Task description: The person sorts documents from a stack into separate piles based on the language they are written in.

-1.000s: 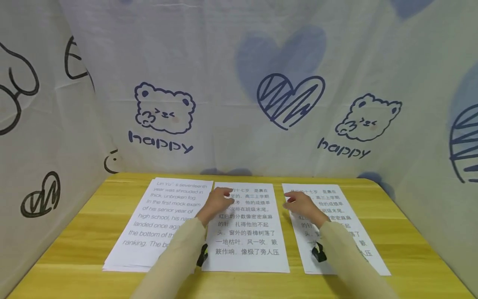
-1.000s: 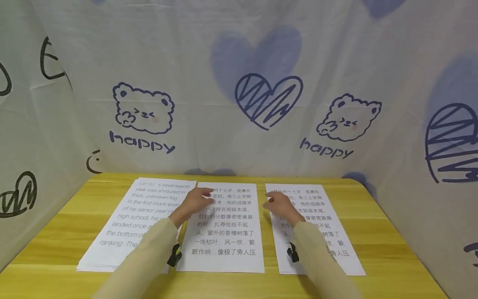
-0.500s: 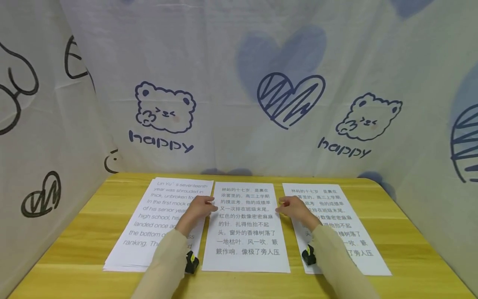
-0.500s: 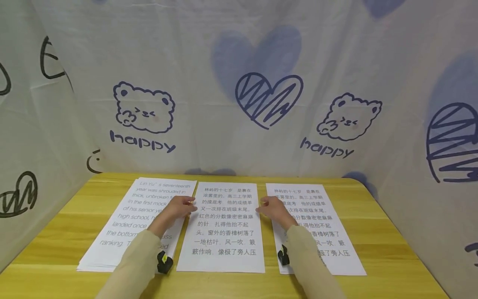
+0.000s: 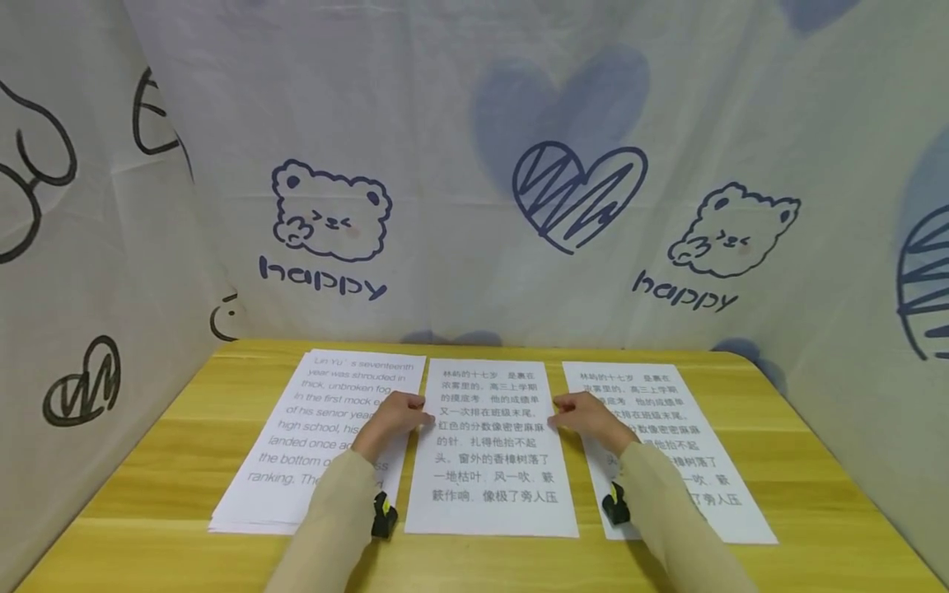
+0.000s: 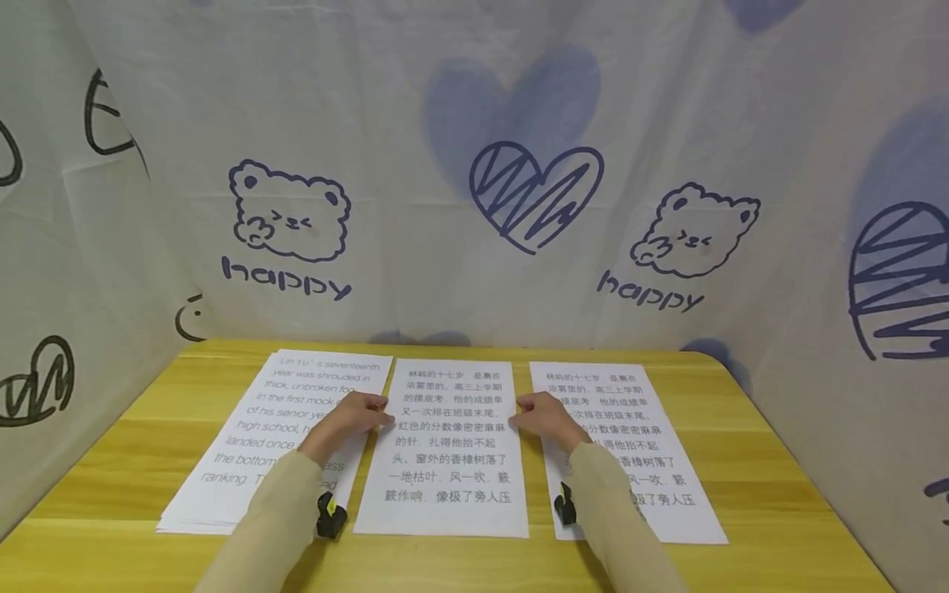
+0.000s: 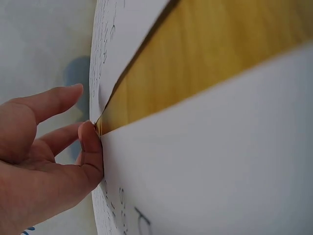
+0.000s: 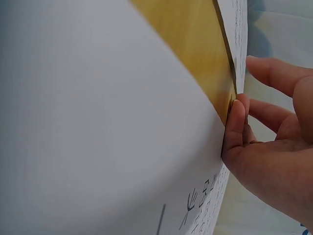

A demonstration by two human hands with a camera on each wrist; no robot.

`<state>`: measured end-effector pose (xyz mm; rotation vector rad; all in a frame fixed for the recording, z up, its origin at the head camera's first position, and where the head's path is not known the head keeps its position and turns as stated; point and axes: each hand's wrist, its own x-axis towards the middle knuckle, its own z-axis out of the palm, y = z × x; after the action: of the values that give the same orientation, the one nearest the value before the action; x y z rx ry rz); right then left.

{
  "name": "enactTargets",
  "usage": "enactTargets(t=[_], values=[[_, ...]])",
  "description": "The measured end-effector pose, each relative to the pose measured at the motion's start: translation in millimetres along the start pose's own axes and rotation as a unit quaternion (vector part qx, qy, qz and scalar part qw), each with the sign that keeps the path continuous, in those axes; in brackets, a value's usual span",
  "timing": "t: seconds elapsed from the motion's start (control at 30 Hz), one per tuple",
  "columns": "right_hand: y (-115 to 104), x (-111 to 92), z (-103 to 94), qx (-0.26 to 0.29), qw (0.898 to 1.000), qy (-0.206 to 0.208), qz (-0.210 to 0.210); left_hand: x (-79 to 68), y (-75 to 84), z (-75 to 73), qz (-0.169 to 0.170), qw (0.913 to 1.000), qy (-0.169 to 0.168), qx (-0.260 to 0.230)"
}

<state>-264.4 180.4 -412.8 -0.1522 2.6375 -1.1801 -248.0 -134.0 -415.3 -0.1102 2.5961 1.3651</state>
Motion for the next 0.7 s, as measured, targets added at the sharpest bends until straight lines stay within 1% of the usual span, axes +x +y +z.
enactTargets(t=[0.27,0.5,0.7], values=[[0.0,0.1,-3.6,0.017,0.999,-0.018,0.023,-0.3,-0.6,0.7,-0.032,0.9986,-0.008,-0.042],[-1.5,-0.1,-3.5,0.031,0.999,-0.015,0.021,1.3,-0.4,0.0,-0.029,0.9981,-0.011,-0.053],[-1.8,2.1,-3.5,0.037,0.999,-0.008,0.028,0.3,2.6,-1.3,-0.033,0.9945,-0.013,-0.099]])
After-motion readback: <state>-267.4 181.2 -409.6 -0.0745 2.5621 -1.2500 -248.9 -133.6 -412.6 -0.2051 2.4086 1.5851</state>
